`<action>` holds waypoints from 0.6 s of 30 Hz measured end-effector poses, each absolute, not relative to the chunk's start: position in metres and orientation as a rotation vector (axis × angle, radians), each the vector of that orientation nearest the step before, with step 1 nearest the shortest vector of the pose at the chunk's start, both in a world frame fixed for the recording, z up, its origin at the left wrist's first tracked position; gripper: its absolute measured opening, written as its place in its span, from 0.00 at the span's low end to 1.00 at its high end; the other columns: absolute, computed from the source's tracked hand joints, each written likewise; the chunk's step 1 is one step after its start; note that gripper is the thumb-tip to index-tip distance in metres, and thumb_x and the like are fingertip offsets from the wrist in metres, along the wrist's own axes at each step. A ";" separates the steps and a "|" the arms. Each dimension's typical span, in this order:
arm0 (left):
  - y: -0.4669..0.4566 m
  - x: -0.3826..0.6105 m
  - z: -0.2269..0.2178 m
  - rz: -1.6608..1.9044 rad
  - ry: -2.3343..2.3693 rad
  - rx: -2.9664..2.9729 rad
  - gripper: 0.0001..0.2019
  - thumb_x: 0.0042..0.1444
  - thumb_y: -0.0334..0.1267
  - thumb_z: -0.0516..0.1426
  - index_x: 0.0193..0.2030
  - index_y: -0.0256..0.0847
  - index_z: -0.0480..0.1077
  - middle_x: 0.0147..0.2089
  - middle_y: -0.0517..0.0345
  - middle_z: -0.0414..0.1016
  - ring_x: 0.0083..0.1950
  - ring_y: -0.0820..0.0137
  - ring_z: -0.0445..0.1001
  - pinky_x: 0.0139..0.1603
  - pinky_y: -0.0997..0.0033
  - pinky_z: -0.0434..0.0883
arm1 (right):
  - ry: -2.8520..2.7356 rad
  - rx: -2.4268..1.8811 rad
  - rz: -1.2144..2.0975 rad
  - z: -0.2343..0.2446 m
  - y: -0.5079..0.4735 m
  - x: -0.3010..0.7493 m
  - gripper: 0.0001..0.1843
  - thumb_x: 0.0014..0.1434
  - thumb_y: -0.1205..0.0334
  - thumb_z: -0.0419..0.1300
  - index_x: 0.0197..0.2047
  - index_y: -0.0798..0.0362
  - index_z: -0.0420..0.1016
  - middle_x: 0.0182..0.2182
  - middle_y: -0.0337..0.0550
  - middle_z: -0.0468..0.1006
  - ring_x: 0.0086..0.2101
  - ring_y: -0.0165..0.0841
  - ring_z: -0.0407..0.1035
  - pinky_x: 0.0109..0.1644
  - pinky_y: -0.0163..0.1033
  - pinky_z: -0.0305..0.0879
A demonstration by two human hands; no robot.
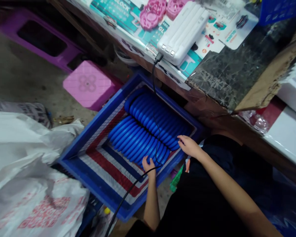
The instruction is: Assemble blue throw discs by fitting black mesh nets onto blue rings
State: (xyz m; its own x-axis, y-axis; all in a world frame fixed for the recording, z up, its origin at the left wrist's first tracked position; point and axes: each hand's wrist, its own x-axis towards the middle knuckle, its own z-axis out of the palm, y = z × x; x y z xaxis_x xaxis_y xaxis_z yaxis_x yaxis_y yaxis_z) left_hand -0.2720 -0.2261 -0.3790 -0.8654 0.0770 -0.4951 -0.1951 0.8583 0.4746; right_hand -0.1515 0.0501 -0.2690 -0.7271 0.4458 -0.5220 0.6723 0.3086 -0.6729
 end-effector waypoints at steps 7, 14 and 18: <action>-0.158 -0.191 -0.356 0.787 2.100 0.245 0.12 0.68 0.36 0.57 0.52 0.36 0.77 0.60 0.36 0.80 0.67 0.52 0.78 0.72 0.51 0.70 | 2.671 0.727 -1.503 -0.230 0.052 -0.130 0.16 0.74 0.66 0.55 0.57 0.50 0.81 0.50 0.50 0.85 0.51 0.41 0.79 0.61 0.49 0.76; -0.105 -0.194 -0.312 0.806 1.764 0.546 0.15 0.67 0.43 0.60 0.55 0.39 0.79 0.55 0.46 0.85 0.61 0.57 0.81 0.68 0.55 0.74 | 3.022 1.609 -1.189 -0.222 0.077 0.055 0.15 0.73 0.60 0.55 0.49 0.48 0.84 0.41 0.48 0.86 0.40 0.40 0.82 0.50 0.45 0.82; -0.072 -0.184 -0.279 0.831 1.620 0.773 0.19 0.70 0.48 0.56 0.60 0.41 0.77 0.56 0.46 0.84 0.62 0.56 0.81 0.68 0.54 0.75 | 2.780 1.813 -0.937 -0.246 0.103 0.139 0.17 0.70 0.49 0.59 0.35 0.47 0.85 0.37 0.51 0.84 0.39 0.45 0.81 0.45 0.51 0.82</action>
State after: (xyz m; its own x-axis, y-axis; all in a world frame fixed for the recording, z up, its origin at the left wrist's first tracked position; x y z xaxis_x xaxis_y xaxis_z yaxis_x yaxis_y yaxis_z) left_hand -0.1841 -0.0720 -0.2790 -0.1826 0.8326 -0.5229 0.0613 0.5404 0.8392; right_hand 0.1389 0.1035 -0.2462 -0.4135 0.9098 -0.0353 0.7454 0.3160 -0.5869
